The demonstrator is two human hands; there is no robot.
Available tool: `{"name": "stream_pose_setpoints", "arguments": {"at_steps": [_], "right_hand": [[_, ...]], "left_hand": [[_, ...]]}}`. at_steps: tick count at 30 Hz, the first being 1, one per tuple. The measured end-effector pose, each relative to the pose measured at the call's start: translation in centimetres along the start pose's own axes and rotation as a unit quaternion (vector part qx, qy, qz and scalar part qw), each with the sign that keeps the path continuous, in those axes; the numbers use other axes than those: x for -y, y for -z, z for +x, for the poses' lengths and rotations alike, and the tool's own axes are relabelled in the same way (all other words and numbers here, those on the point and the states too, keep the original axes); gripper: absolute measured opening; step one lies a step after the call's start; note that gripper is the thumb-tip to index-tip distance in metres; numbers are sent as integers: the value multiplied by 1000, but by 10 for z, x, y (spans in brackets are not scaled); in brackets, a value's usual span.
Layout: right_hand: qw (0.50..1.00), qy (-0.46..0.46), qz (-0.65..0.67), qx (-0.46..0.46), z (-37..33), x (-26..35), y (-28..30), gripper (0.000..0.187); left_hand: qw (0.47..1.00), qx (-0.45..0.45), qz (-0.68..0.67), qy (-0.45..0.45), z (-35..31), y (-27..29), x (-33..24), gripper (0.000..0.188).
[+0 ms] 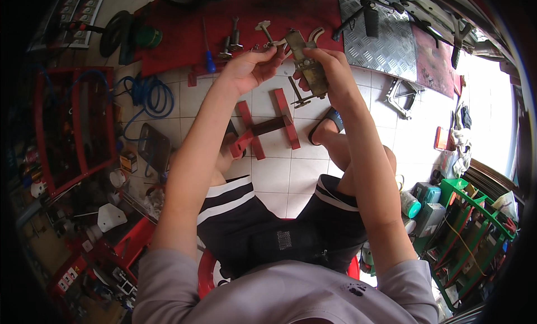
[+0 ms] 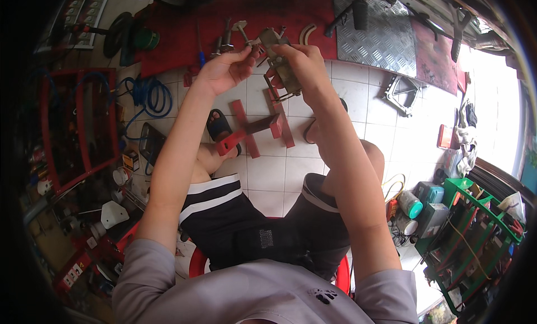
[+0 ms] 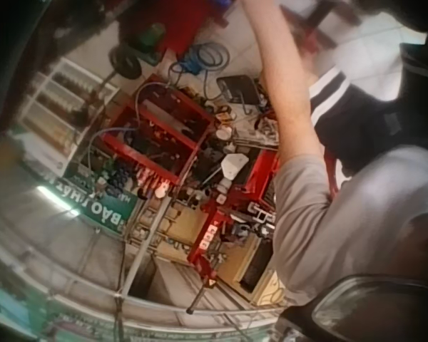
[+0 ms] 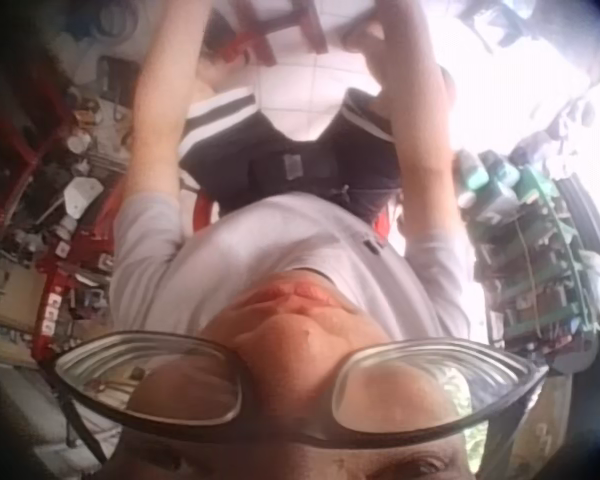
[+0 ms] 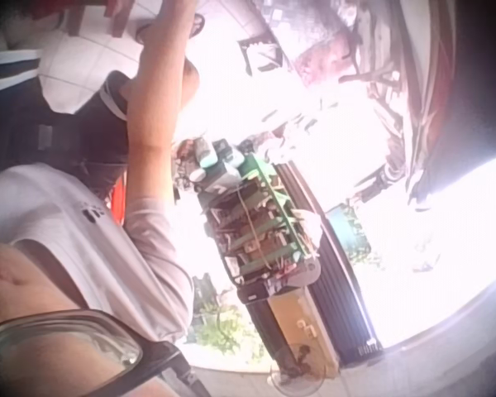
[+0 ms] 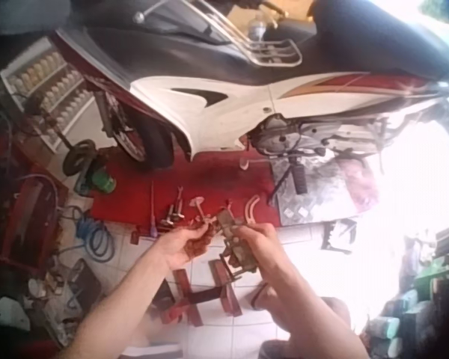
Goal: The person sits on a low stool and assembles a mechanical component, likely a brake assembly, by hand. They insert a small metal pin into a curved metal bracket, attach curved brake shoes, and manipulate the parts to fit them together.
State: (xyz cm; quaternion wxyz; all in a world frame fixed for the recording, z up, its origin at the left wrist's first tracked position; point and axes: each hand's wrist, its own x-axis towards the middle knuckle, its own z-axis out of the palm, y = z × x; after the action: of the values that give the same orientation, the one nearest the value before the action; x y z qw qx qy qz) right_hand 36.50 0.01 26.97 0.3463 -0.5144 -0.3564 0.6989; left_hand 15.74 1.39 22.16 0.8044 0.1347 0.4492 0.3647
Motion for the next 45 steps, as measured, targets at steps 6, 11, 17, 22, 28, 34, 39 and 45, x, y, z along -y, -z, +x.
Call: {"name": "stream_pose_setpoints", "arguments": {"at_steps": [6,11,17,22,28,34,39,45], "right_hand": [[1000,9,-6,-4,2,0,5,32],[1000,7,-10,4,1,0,3,32],[1000,10,-8,-5,0,0,3,31],[1000,4,-9,2,-1,2,-1,31],[1000,13,-21,-5,0,1,4,31],[1000,20,0,-8,2,-2,7,32],[1000,20,5,-10,1,1,4,33],[999,28,-15,-10,0,0,5,32]], "left_hand": [[1000,22,-21,-1,-4,-11,0,23],[999,-7,-32,-3,5,0,4,20],[1000,4,-30,-1,-3,-14,1,19],[999,1,-54,2,5,2,5,21],[998,6,-54,-9,0,-10,4,21],[997,28,-71,-5,4,-9,4,20],[997,0,-74,-7,6,-3,6,19],[997,16,-81,4,6,-9,4,18]]}}
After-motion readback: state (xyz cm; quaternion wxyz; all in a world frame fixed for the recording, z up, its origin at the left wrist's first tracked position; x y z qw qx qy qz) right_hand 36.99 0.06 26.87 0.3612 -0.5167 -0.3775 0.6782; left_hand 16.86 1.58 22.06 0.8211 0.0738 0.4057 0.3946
